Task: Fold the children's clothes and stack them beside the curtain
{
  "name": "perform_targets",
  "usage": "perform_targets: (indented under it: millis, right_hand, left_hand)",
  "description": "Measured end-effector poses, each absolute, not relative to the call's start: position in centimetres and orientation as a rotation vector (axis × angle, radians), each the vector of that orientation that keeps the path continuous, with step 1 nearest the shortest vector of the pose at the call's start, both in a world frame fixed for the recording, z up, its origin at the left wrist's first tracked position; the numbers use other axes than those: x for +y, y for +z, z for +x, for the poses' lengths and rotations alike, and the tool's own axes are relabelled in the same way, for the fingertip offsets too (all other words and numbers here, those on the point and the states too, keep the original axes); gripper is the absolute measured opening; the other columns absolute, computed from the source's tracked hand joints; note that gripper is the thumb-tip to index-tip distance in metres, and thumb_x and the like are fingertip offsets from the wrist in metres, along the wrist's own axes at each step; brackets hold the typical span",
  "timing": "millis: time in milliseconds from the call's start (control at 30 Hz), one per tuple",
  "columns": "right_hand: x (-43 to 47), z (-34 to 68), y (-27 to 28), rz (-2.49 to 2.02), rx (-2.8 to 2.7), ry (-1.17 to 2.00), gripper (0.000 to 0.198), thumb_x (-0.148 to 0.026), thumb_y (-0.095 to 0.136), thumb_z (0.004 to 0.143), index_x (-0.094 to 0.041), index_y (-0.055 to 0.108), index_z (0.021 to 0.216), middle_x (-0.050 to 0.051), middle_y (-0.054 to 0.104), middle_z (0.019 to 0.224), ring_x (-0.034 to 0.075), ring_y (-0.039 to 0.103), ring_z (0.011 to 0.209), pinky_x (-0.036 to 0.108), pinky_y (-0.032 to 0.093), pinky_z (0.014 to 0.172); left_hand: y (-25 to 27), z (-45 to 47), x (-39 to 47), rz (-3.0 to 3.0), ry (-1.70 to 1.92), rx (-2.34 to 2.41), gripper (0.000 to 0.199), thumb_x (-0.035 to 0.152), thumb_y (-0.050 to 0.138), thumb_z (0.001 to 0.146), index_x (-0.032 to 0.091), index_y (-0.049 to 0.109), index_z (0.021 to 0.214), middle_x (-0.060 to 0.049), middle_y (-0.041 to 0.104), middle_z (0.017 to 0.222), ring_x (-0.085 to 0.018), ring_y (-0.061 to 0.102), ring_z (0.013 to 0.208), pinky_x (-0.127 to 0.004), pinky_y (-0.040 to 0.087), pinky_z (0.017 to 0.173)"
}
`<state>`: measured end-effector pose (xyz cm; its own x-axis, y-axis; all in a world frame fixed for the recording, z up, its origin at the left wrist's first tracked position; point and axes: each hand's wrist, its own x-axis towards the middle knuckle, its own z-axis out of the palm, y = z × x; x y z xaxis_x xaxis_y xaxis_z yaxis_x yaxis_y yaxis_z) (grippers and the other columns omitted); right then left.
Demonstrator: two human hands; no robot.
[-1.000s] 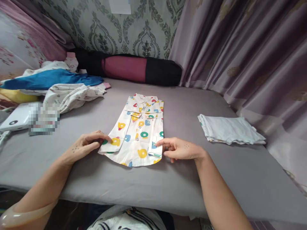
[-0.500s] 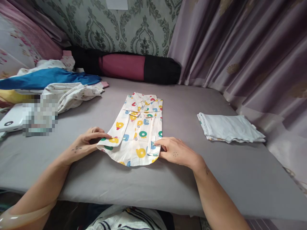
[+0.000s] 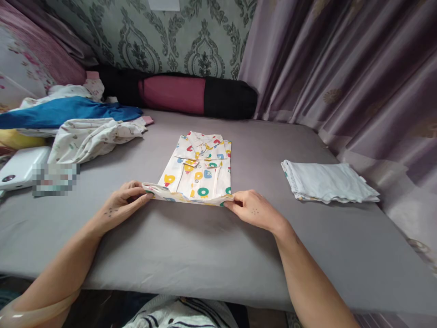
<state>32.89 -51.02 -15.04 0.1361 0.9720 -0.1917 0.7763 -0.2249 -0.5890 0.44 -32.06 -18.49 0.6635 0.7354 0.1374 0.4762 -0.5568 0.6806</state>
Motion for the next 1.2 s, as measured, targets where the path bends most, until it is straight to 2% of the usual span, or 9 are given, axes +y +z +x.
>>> perform_targets:
  millis: [200, 367, 533, 633, 767, 833, 933, 1033, 1200]
  right_hand:
    - [-50.8, 32.9, -15.2, -2.230, -1.598, 0.684, 0.047, -0.054, 0.047, 0.091, -0.020, 0.054, 0.060, -0.005, 0.041, 0.055, 0.009, 0.032, 0.053, 0.024, 0.022, 0.050]
    - [-50.7, 33.0, -15.1, -2.288, -1.590, 0.599, 0.045, -0.054, 0.045, 0.092, -0.022, 0.063, 0.066, -0.003, 0.048, 0.057, 0.011, 0.036, 0.053, 0.025, 0.024, 0.050]
    - [-50.7, 32.9, -14.8, -2.365, -1.509, 0.476, 0.046, -0.053, 0.044, 0.093, -0.023, 0.060, 0.063, -0.001, 0.052, 0.057, 0.013, 0.042, 0.053, 0.026, 0.029, 0.052]
    - [-50.4, 32.6, -14.8, -2.278, -1.480, 0.355, 0.040, -0.046, 0.042, 0.095, -0.024, 0.065, 0.072, 0.002, 0.064, 0.072, 0.016, 0.054, 0.065, 0.027, 0.038, 0.059]
    - [-50.1, 31.7, -15.5, -2.044, -1.564, 0.236, 0.036, -0.039, 0.038, 0.099, -0.023, 0.071, 0.102, 0.007, 0.070, 0.109, 0.020, 0.065, 0.095, 0.032, 0.049, 0.084]
    - [-50.0, 30.8, -15.9, -1.962, -1.695, 0.235, 0.041, -0.040, 0.034, 0.101, -0.022, 0.064, 0.123, 0.009, 0.062, 0.131, 0.022, 0.058, 0.119, 0.037, 0.044, 0.102]
    - [-49.8, 29.2, -16.2, -1.930, -1.934, 0.336, 0.052, -0.045, 0.028, 0.103, -0.021, 0.043, 0.147, 0.008, 0.038, 0.155, 0.023, 0.030, 0.145, 0.048, 0.024, 0.119]
    - [-49.4, 27.8, -16.2, -1.927, -2.103, 0.415, 0.058, -0.049, 0.024, 0.103, -0.022, 0.029, 0.154, 0.005, 0.023, 0.161, 0.023, 0.014, 0.150, 0.052, 0.013, 0.122]
    - [-48.6, 26.8, -16.2, -1.905, -2.224, 0.391, 0.062, -0.052, 0.024, 0.103, -0.020, 0.025, 0.155, 0.007, 0.021, 0.161, 0.024, 0.010, 0.151, 0.054, 0.010, 0.122]
  left_hand:
    - [-19.0, 0.3, -31.9, 2.250, 0.557, 0.972, 0.037, 0.057, 0.057, 0.086, 0.024, 0.071, 0.095, -0.004, 0.064, 0.098, -0.018, 0.057, 0.086, -0.029, 0.047, 0.074]
    - [-19.1, 0.4, -32.2, 2.125, 0.614, 1.058, 0.052, 0.057, 0.059, 0.084, 0.023, 0.059, 0.124, -0.004, 0.063, 0.099, -0.015, 0.055, 0.076, -0.029, 0.048, 0.067]
    - [-19.2, 0.4, -32.2, 2.127, 0.623, 1.067, 0.051, 0.056, 0.058, 0.085, 0.022, 0.060, 0.123, -0.005, 0.063, 0.098, -0.015, 0.058, 0.077, -0.028, 0.049, 0.067]
    - [-19.0, 0.5, -32.3, 2.191, 0.617, 1.059, 0.049, 0.056, 0.055, 0.088, 0.022, 0.060, 0.122, -0.006, 0.063, 0.102, -0.017, 0.060, 0.083, -0.030, 0.050, 0.070]
    - [-17.9, 1.2, -32.5, 2.413, 0.562, 0.964, 0.047, 0.054, 0.048, 0.093, 0.022, 0.058, 0.125, -0.011, 0.061, 0.121, -0.025, 0.058, 0.107, -0.033, 0.052, 0.079]
    - [-17.3, 1.9, -32.7, 2.564, 0.529, 0.837, 0.046, 0.050, 0.044, 0.096, 0.022, 0.056, 0.129, -0.012, 0.059, 0.130, -0.027, 0.054, 0.118, -0.039, 0.051, 0.091]
    - [-16.7, 3.5, -33.1, 2.748, 0.441, 0.603, 0.045, 0.045, 0.039, 0.099, 0.023, 0.051, 0.137, -0.010, 0.055, 0.140, -0.028, 0.046, 0.131, -0.045, 0.042, 0.107]
    - [-16.6, 5.6, -33.6, 2.849, 0.315, 0.449, 0.048, 0.041, 0.033, 0.102, 0.024, 0.043, 0.145, -0.008, 0.045, 0.151, -0.027, 0.033, 0.143, -0.046, 0.033, 0.115]
    - [-17.1, 8.5, -34.3, 2.909, 0.164, 0.460, 0.055, 0.045, 0.024, 0.103, 0.018, 0.037, 0.149, -0.010, 0.034, 0.157, -0.028, 0.022, 0.149, -0.049, 0.022, 0.120]
